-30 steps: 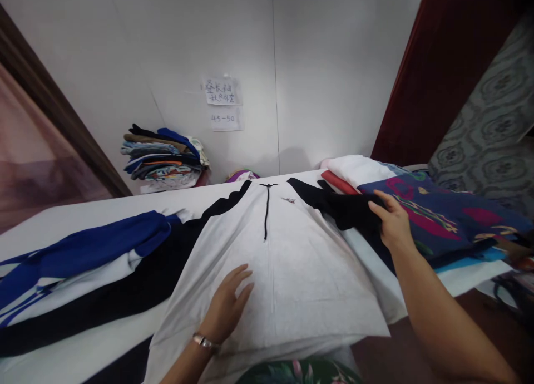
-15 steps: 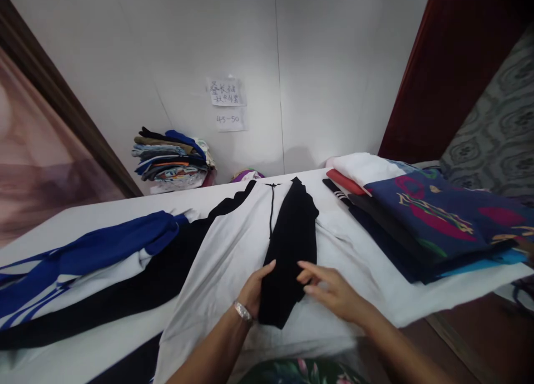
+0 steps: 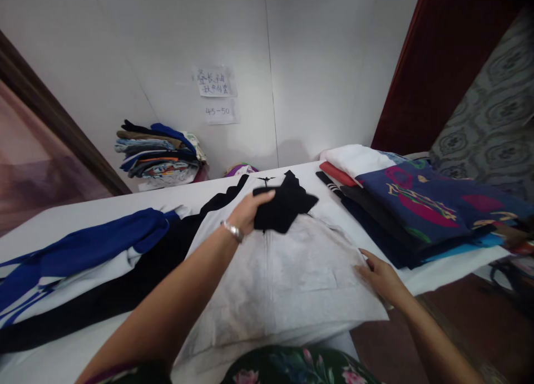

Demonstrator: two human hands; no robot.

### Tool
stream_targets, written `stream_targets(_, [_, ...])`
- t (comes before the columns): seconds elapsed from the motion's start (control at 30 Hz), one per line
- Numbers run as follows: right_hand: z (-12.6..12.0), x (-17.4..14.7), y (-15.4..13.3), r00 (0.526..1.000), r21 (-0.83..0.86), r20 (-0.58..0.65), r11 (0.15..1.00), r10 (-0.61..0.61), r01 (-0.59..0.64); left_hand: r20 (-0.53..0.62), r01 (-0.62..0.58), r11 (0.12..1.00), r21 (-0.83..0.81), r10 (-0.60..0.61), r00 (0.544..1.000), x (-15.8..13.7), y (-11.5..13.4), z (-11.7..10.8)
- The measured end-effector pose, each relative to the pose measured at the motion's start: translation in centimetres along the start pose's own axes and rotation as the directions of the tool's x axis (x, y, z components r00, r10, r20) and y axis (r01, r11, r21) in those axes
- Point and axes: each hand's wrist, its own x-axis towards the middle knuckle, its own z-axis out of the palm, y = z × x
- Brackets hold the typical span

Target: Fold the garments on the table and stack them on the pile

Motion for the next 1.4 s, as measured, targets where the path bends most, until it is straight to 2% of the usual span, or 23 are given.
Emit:
stream_targets(0.1, [-0.3, -0.3, -3.1, 0.998, 0.103, 0.054, 0.994, -0.028, 0.023, -0.08, -0.075, 0.997, -0.018, 0.073, 0.994, 4.7, 5.9, 1.0])
stream_targets(0.2, [-0.1, -1.0, -7.3, 0.982, 0.129, 0.149, 0.987, -0.115, 0.096, -0.057, -0.175, 0.983, -0.048, 0.172, 0.983, 8.4, 10.9, 1.3])
stream_targets(0.27, [1.0, -1.4, -10.2, 0.954, 0.107, 0.23, 0.98, -0.191, 0.17, -0.071, -0.258, 0.965, -0.042, 0.254, 0.965, 10.0, 13.5, 0.9])
stream_targets(0.37, [4.5, -1.6, -13.8, 0.861, 0.083, 0.402, 0.949, -0.31, 0.303, -0.12, -0.377, 0.926, 0.011, 0.376, 0.919, 11.0, 16.0, -0.3])
stream_targets(0.47, [9.4, -1.6, -15.6, 0.746, 0.061, 0.556, 0.913, -0.368, 0.404, -0.206, -0.369, 0.924, 0.098, 0.382, 0.901, 10.7, 16.7, -2.1])
stream_targets(0.53, [12.5, -1.6, -15.7, 0.69, 0.038, 0.64, 0.91, -0.339, 0.412, -0.284, -0.319, 0.934, 0.162, 0.354, 0.891, 10.1, 16.3, -3.6])
stream_targets(0.63, [15.3, -1.8, -15.1, 0.664, 0.024, 0.685, 0.92, -0.3, 0.391, -0.36, -0.232, 0.939, 0.253, 0.314, 0.879, 8.9, 15.1, -6.0])
stream_targets(0.77, [15.0, -1.8, -14.5, 0.646, 0.108, 0.67, 0.909, -0.366, 0.403, -0.321, -0.087, 0.92, 0.381, 0.22, 0.921, 7.6, 13.6, -9.0])
stream_targets(0.83, [14.1, -1.4, -14.3, 0.652, 0.156, 0.606, 0.872, -0.455, 0.464, -0.288, -0.068, 0.889, 0.452, 0.218, 0.933, 7.1, 13.1, -10.0])
stream_targets(0.9, [13.6, -1.0, -14.0, 0.658, 0.127, 0.534, 0.82, -0.531, 0.558, -0.264, -0.075, 0.864, 0.497, 0.233, 0.936, 6.8, 12.8, -10.5])
stream_targets(0.97, [13.7, -0.6, -13.4, 0.646, 0.023, 0.557, 0.787, -0.522, 0.616, -0.234, -0.091, 0.803, 0.589, 0.277, 0.932, 6.6, 12.8, -10.4])
stream_targets(1.07, [14.7, -0.4, -12.3, 0.621, -0.106, 0.667, 0.773, -0.412, 0.626, -0.142, -0.123, 0.653, 0.747, 0.338, 0.93, 6.4, 12.7, -8.9])
stream_targets(1.13, [15.3, -0.4, -11.7, 0.617, -0.104, 0.678, 0.779, -0.399, 0.618, -0.065, -0.151, 0.57, 0.808, 0.34, 0.938, 5.9, 12.2, -7.0])
stream_targets(1.2, [15.7, -0.2, -11.3, 0.622, -0.037, 0.658, 0.807, -0.424, 0.59, 0.052, -0.199, 0.426, 0.882, 0.333, 0.941, 4.7, 10.6, -4.5])
stream_targets(1.27, [15.8, 0.2, -10.9, 0.673, 0.097, 0.6, 0.874, -0.432, 0.476, 0.183, -0.263, 0.253, 0.931, 0.301, 0.936, 2.7, 7.5, -2.0])
stream_targets(1.33, [15.5, 0.9, -10.7, 0.791, 0.32, 0.493, 0.921, -0.361, 0.221, 0.286, -0.325, 0.162, 0.932, 0.221, 0.932, 0.2, 3.3, 0.1])
stream_targets(1.37, [15.2, 1.3, -10.6, 0.848, 0.459, 0.443, 0.886, -0.291, 0.064, 0.329, -0.346, 0.124, 0.93, 0.142, 0.934, -1.1, 0.9, 0.8])
stream_targets(1.4, [14.9, 1.7, -10.6, 0.888, 0.59, 0.41, 0.803, -0.209, -0.083, 0.357, -0.359, 0.073, 0.931, 0.04, 0.933, -2.2, -1.5, 1.4])
